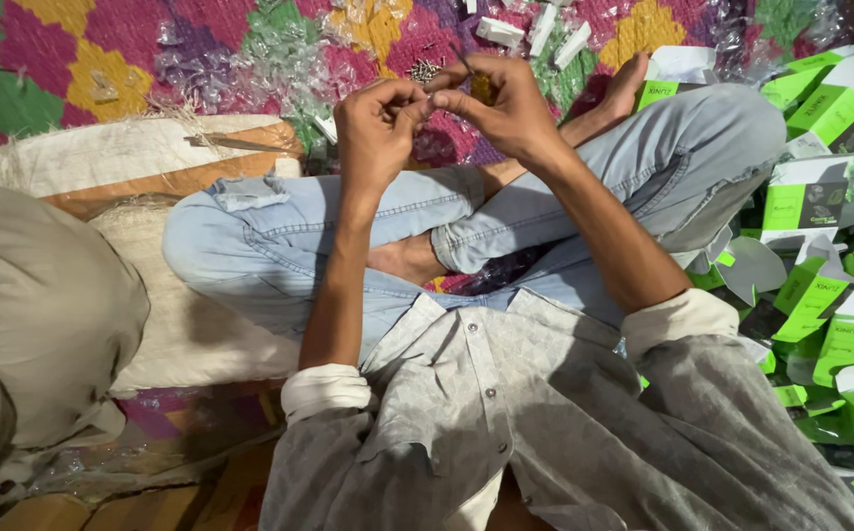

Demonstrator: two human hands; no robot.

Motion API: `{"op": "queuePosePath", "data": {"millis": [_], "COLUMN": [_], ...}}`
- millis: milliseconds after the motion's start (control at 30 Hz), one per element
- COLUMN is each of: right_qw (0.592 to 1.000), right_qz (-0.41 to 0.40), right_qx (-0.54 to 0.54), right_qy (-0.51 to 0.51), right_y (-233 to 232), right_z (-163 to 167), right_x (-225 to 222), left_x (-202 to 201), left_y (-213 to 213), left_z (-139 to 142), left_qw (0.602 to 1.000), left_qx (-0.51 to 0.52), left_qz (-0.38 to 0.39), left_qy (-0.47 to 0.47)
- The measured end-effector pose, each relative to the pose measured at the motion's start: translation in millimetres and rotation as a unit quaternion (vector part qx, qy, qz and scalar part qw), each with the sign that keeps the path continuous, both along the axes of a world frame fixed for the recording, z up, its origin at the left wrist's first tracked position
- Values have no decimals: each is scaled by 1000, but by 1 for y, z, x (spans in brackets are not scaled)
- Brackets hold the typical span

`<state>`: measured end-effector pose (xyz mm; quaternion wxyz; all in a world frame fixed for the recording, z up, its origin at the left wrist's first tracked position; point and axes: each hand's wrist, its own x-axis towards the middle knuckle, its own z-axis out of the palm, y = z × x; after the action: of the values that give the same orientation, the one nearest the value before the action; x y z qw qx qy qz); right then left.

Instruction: The person sits cross-legged on a mat and repeatedly picks up small metal pins and white plastic connectors, joining them by hand. The person places the assembled units into a pile on the mat and occasionally uses a screwdriver to adjust components.

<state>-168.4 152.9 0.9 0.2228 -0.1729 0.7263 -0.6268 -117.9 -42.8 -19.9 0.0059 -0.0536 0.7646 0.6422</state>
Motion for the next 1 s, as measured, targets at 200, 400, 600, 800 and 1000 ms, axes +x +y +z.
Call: {"op": "queuePosePath", "data": {"millis": [200,400,600,800,1000], "right_qw": [994,978,926,979,980], "right_qz": [-17,-112,-147,-160,-103], "right_qx": [-16,-60,-171,-42,168], "right_qy": [-107,-165,-302,-119,16], "right_y": [-8,-11,-8,4,-8], "right_z": [-10,-31,-51,-72,-81], "right_x": [4,12,10,-9,-8], "left_x": [1,2,1,2,-7], "left_y": [5,14,14,-4,-30], "left_z": [11,10,-6,-33,-43], "left_qw": [997,991,994,991,980], "left_qx": [-62,-112,-74,-56,-92], "left_qz": [14,52,60,115,178], "left_qy": [51,60,61,32,18]}}
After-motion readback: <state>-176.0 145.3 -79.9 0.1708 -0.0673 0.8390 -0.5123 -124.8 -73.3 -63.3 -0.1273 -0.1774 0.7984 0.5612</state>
